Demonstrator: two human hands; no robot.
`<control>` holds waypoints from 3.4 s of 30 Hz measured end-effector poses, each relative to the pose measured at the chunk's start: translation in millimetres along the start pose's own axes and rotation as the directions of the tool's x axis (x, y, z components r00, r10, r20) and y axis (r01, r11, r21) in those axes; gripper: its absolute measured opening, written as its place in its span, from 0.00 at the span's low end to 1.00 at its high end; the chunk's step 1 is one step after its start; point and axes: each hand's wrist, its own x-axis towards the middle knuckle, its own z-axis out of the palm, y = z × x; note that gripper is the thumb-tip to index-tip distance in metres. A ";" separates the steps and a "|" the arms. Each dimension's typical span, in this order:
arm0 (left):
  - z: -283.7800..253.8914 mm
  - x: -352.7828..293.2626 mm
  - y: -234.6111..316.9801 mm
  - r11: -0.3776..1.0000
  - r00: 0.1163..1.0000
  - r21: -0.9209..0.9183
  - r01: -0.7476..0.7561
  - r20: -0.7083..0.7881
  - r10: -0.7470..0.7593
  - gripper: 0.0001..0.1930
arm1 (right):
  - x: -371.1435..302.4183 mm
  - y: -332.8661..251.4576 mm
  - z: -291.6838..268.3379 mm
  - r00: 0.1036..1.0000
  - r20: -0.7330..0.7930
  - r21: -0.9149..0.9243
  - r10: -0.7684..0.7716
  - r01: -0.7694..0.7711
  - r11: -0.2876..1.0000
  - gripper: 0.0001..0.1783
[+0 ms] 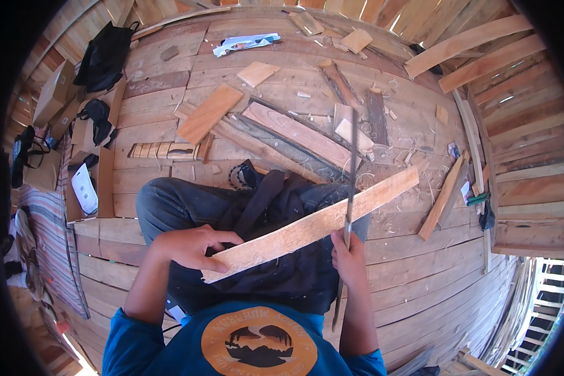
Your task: The person uses a saw-like tool to shape and shave the edge of a long wooden plank while sitting on a wooden floor.
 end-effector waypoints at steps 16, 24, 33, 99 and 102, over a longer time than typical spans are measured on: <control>-0.4 -7.5 -1.3 0.984 0.986 -0.063 0.168 0.003 -0.168 0.24 | 12.8 7.2 -12.8 0.937 -0.290 0.154 -0.194 0.245 0.957 0.08; -1.7 11.0 36.2 0.973 0.877 -0.010 0.230 -0.430 -0.212 0.23 | 15.3 -12.7 -35.5 0.864 -0.372 0.142 -0.339 0.414 0.899 0.08; 16.6 51.2 49.2 0.827 0.860 0.557 0.072 -0.455 0.232 0.36 | 10.6 -48.4 -13.3 0.887 -0.308 0.141 -0.345 0.401 0.905 0.10; -16.0 49.0 71.7 0.684 0.968 0.685 0.251 -0.188 -0.166 0.27 | 11.9 -35.0 -43.6 0.939 -0.158 0.284 -0.305 0.339 0.897 0.16; -23.7 26.8 50.6 0.883 0.980 0.425 0.198 -0.093 -0.175 0.21 | 17.4 -36.4 -48.7 0.927 -0.196 0.204 -0.319 0.356 0.912 0.14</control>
